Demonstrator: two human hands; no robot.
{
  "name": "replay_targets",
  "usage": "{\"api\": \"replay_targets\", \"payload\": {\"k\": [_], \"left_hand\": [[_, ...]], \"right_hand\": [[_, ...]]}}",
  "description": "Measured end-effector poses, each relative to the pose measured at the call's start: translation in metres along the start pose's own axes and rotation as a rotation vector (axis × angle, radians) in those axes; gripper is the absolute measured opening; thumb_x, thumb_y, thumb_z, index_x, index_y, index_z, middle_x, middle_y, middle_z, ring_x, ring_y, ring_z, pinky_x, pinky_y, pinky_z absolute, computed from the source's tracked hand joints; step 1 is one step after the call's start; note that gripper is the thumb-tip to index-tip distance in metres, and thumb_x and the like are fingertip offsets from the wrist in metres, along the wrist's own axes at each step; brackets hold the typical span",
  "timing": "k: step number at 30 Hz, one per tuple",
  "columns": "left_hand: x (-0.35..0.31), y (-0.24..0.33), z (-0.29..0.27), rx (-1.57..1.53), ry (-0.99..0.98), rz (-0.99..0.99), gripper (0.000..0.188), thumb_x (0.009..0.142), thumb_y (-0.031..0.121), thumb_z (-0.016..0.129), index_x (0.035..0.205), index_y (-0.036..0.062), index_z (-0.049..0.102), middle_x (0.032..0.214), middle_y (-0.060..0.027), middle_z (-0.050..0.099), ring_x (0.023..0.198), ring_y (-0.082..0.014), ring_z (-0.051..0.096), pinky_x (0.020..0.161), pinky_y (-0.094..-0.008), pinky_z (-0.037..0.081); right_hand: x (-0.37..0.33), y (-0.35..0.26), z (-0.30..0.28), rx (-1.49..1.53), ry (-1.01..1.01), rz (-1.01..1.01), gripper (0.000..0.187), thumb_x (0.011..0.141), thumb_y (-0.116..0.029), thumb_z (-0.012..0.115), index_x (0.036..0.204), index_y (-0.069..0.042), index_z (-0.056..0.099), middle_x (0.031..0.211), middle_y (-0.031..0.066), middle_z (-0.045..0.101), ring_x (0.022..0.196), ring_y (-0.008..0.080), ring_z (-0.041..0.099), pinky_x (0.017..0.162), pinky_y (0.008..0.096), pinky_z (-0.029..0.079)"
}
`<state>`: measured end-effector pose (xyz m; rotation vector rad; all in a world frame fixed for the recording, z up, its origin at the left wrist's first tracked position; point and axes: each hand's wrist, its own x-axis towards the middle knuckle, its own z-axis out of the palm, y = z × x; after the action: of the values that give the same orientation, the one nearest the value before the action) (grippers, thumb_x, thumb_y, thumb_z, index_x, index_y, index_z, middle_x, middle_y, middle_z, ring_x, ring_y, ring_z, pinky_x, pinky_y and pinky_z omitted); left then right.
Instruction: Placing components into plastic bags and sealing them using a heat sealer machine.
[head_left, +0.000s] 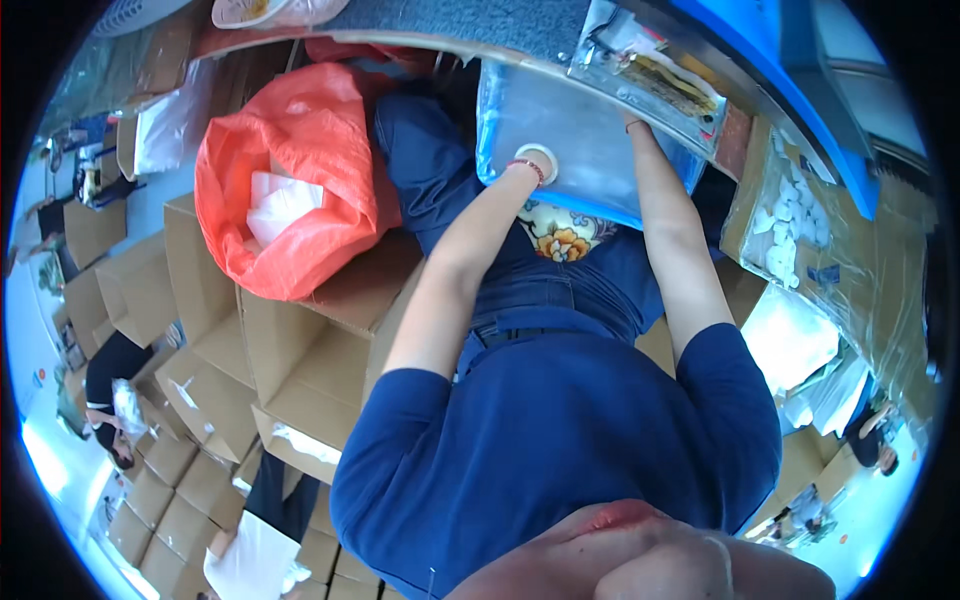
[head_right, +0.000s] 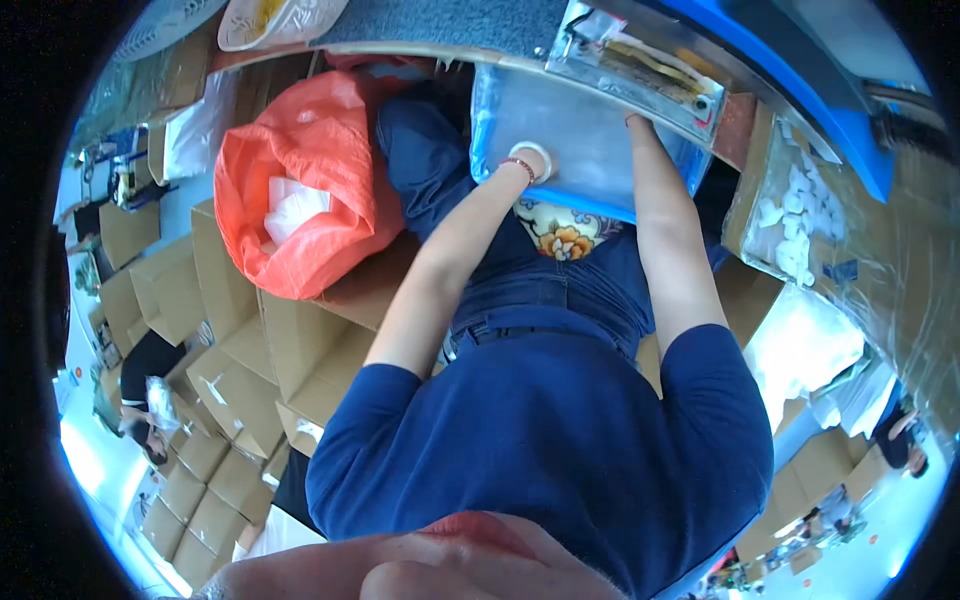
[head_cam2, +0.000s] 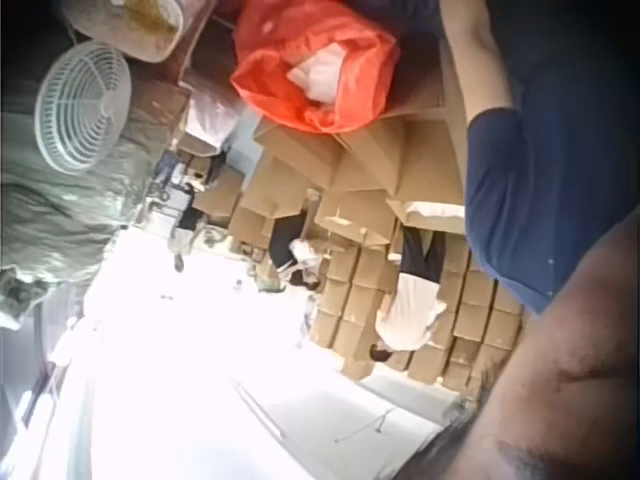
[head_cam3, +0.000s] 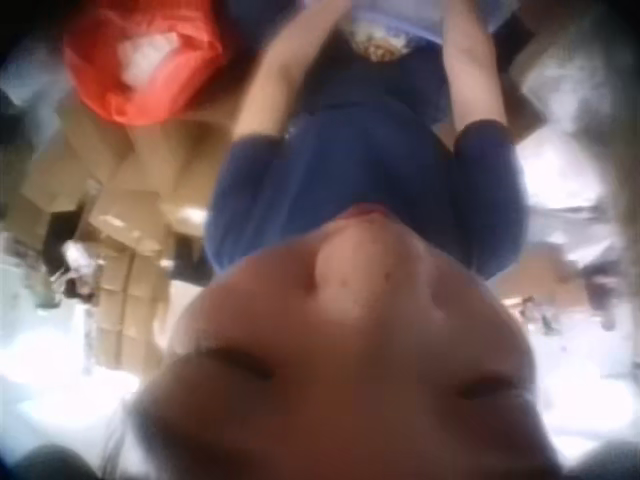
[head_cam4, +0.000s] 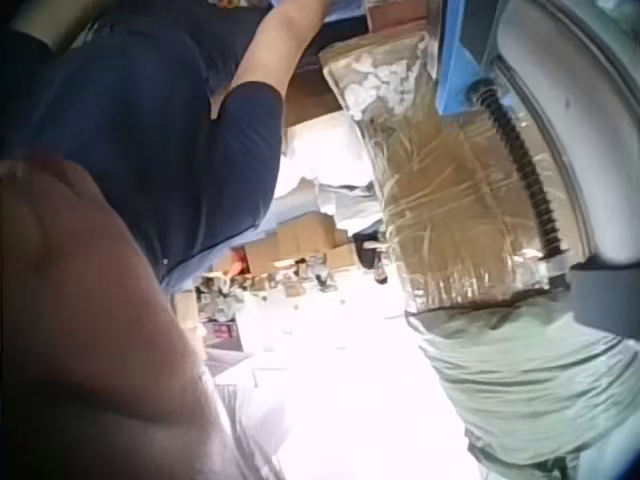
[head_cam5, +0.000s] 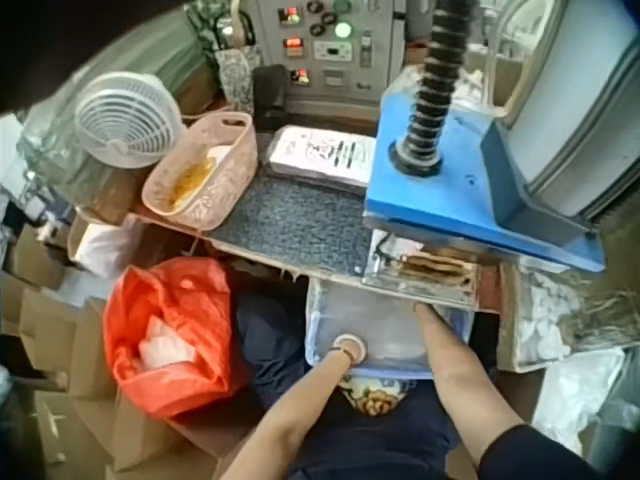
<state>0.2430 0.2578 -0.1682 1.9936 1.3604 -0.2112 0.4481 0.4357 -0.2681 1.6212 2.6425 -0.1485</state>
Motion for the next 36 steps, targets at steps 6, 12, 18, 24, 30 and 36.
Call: {"api": "replay_targets", "payload": {"k": [6,12,18,24,30,36], "left_hand": [[-0.068,-0.01,-0.003,-0.169,0.306,-0.116,0.021,0.091,0.02,0.06,0.105,0.0056,0.066,0.099,-0.0171,0.069,0.096,-0.0364,0.067,0.082,-0.0443,0.054],[-0.119,0.003,-0.043,-0.172,0.863,0.004,0.008,0.079,0.003,0.06,0.087,0.0039,0.063,0.081,-0.0164,0.063,0.079,-0.0365,0.062,0.07,-0.046,0.05],[-0.194,0.018,-0.06,-0.152,1.117,0.037,0.016,0.083,0.006,0.063,0.099,0.006,0.068,0.092,-0.0131,0.067,0.089,-0.0322,0.065,0.08,-0.0402,0.053],[-0.383,-0.15,-0.053,0.154,1.031,-0.731,0.021,0.089,0.009,0.053,0.104,0.0033,0.066,0.091,-0.0181,0.067,0.086,-0.0365,0.064,0.081,-0.0435,0.051],[-0.46,-0.156,-0.032,-0.121,0.085,-0.816,0.027,0.086,0.011,0.052,0.103,0.008,0.073,0.105,-0.0195,0.07,0.1,-0.037,0.067,0.086,-0.0451,0.052],[-0.471,-0.243,-0.01,0.164,0.688,-0.717,0.028,0.083,0.004,0.055,0.108,0.0024,0.067,0.099,-0.019,0.069,0.095,-0.036,0.067,0.084,-0.0434,0.053]], "right_hand": [[-0.123,-0.094,-0.089,0.828,-0.171,0.039,0.039,0.095,-0.036,0.061,0.118,-0.005,0.063,0.11,0.0185,0.067,0.103,0.0305,0.065,0.092,0.0383,0.049],[-0.238,-0.136,-0.172,0.516,-0.107,-0.256,0.032,0.086,-0.022,0.069,0.11,-0.002,0.065,0.104,0.015,0.068,0.098,0.0329,0.064,0.085,0.0402,0.05],[-0.253,-0.139,-0.148,0.295,0.013,-0.25,0.023,0.084,-0.015,0.068,0.105,-0.005,0.066,0.093,0.0123,0.067,0.088,0.0308,0.064,0.075,0.0406,0.052],[-0.251,-0.147,-0.158,0.306,-0.073,-0.243,0.025,0.088,-0.015,0.066,0.109,-0.003,0.064,0.095,0.0153,0.067,0.091,0.0338,0.063,0.079,0.0427,0.05],[-0.257,-0.138,-0.151,0.369,-0.099,-0.248,0.029,0.093,-0.016,0.06,0.117,0.001,0.06,0.106,0.0206,0.065,0.1,0.0383,0.06,0.087,0.0448,0.048],[-0.233,-0.142,-0.152,0.32,-0.26,-0.319,0.031,0.093,-0.018,0.061,0.117,0.002,0.06,0.106,0.0217,0.064,0.1,0.0394,0.059,0.087,0.0457,0.047]]}}
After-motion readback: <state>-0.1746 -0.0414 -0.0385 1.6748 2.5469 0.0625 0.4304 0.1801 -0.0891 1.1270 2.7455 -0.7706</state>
